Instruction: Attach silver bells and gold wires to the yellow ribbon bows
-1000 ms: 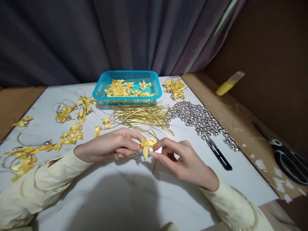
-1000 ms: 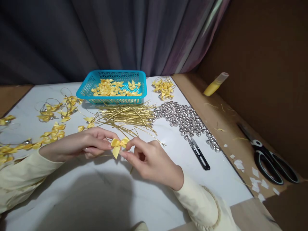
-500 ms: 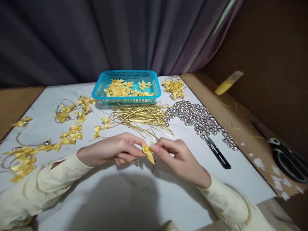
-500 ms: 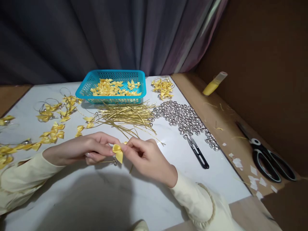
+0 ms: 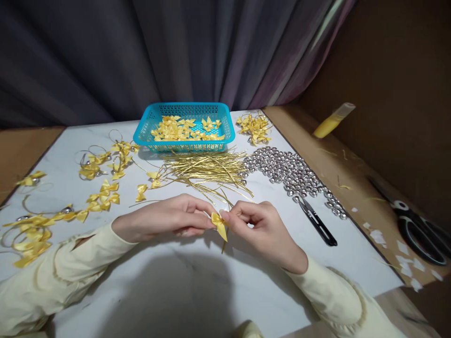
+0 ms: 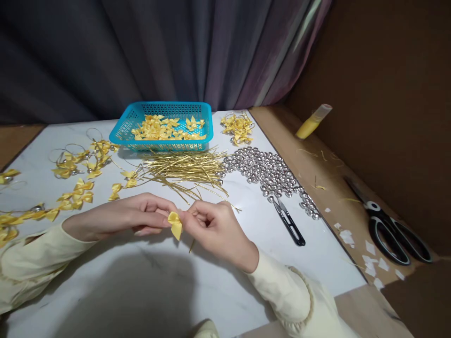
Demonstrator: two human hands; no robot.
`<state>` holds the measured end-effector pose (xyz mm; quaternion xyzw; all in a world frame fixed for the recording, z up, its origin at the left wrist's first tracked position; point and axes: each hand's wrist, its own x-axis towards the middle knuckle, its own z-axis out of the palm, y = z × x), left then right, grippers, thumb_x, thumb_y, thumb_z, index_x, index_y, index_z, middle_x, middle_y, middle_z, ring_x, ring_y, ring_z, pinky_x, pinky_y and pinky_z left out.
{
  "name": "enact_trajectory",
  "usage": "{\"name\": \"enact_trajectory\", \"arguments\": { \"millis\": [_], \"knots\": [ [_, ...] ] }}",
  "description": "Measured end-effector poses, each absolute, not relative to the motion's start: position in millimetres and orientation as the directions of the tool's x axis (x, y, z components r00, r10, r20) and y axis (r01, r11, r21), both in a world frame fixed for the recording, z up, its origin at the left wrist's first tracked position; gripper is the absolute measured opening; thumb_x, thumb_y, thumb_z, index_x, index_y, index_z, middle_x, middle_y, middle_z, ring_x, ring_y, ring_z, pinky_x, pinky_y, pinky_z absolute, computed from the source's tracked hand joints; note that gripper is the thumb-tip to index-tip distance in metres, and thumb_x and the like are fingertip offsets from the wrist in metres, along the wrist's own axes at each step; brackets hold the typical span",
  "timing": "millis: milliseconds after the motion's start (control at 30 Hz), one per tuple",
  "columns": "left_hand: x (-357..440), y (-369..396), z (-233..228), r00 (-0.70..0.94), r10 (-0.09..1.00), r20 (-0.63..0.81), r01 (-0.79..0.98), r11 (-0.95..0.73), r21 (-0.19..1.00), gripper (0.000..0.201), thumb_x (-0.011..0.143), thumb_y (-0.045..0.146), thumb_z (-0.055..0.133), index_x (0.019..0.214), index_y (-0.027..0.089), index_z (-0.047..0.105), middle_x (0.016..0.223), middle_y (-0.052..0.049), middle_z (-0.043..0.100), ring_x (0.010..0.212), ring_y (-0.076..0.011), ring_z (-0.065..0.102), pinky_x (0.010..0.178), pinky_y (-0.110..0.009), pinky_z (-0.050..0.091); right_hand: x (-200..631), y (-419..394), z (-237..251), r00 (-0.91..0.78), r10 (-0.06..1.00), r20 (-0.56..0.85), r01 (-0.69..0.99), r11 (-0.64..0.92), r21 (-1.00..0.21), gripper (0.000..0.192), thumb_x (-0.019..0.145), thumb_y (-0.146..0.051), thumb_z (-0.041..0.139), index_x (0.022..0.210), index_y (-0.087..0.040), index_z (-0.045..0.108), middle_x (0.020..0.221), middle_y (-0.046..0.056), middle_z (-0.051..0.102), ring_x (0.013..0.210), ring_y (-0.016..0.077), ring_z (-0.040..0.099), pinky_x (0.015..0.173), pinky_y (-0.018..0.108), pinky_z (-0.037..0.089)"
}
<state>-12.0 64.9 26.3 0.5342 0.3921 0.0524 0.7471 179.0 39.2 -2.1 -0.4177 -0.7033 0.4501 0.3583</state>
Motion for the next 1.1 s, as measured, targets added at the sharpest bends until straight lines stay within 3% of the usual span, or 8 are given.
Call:
{"name": "enact_trajectory", "arguments": {
  "millis": [267,533,833,1100],
  "knots": [
    [-15.3,63.3,23.5,0.706,0.478,-0.523,0.342,0.416,0.843,0.024,0.082,0.034,0.054,0.093,0.014,0.062,0.043,0.009,0.031,0.042,-0.0061,0.020,0.043,-0.019,0.017,178.2,37.3,-3.6,-0.349,0.915,0.201,0.261,0.301,-0.917,0.028,0.081,-0.022,0.055,0.054,-0.014,0.052,0.042,-0.008,0.033,0.039,0.0036,0.022,0.036,0.017,0.020],
    [-11.0,60.4,23.1,0.664,0.512,-0.545,0.304,0.480,0.822,0.023,0.080,0.034,0.057,0.084,0.013,0.064,0.045,0.009,0.027,0.042,-0.0053,0.018,0.042,-0.019,0.016,177.7,34.6,-7.2,-0.314,0.912,0.265,0.313,0.363,-0.878,0.030,0.083,-0.023,0.054,0.054,-0.013,0.057,0.041,-0.007,0.038,0.040,0.0041,0.024,0.038,0.019,0.021],
    [-10.2,60.0,23.1,0.674,0.532,-0.513,0.215,0.522,0.825,0.015,0.081,0.024,0.056,0.083,0.012,0.065,0.043,0.010,0.024,0.041,-0.0044,0.014,0.041,-0.019,0.013,176.7,34.4,-5.7,-0.273,0.919,0.284,0.253,0.354,-0.900,0.031,0.084,-0.025,0.055,0.054,-0.014,0.057,0.042,-0.008,0.029,0.040,0.0046,0.022,0.037,0.020,0.020],
    [-9.3,58.0,20.3,0.653,0.532,-0.540,0.201,0.565,0.800,0.020,0.079,0.028,0.059,0.090,0.012,0.064,0.042,0.011,0.023,0.040,-0.0042,0.011,0.039,-0.018,0.012,175.7,30.0,-10.6,-0.279,0.864,0.420,0.382,0.501,-0.776,0.030,0.085,-0.020,0.052,0.057,-0.014,0.059,0.042,-0.006,0.041,0.039,0.0046,0.028,0.039,0.020,0.025]
  ]
}}
